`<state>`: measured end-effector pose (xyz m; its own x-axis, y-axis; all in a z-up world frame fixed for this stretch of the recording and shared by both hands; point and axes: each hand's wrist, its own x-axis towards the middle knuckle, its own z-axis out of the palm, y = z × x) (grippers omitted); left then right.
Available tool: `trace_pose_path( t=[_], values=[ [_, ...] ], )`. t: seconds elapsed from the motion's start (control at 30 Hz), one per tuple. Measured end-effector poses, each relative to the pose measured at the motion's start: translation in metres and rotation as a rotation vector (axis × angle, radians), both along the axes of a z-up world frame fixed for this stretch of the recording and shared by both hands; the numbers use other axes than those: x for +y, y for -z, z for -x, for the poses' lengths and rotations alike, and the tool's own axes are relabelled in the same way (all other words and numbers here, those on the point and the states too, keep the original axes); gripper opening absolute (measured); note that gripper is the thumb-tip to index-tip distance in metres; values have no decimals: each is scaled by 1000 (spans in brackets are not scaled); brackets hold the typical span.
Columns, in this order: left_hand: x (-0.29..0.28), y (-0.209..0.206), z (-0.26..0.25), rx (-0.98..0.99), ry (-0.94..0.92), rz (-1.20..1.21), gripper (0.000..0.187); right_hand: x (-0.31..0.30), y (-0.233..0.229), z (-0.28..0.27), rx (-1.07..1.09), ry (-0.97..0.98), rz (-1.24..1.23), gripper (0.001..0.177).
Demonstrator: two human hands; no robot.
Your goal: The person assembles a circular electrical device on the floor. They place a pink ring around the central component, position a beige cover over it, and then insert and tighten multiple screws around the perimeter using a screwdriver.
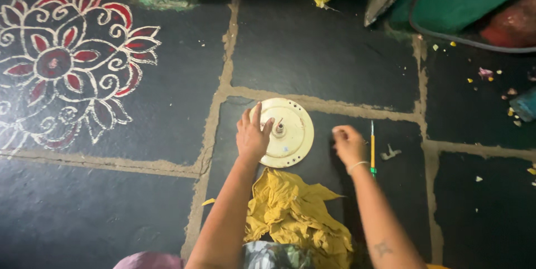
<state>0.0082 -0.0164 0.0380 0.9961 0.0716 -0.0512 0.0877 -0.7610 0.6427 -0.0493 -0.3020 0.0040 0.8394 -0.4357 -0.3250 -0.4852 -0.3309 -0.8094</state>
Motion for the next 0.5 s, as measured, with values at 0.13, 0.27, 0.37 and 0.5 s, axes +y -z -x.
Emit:
trace_pose_path(
  t=[0.13,0.27,0.37,0.5],
  values=[
    [2,2,-2,52,26,47,68,-60,-5,9,-144,-79,368,12],
    [10,-2,4,-4,-46,47,70,-67,-3,13,-69,-80,472,11],
    [11,-4,32,-207,-176,26,68,-58,-3,14,-81,-170,557,15],
    [-2,-16,79,-434,-121,-8,67,-50,-5,14,-81,-233,715,14]
  ],
)
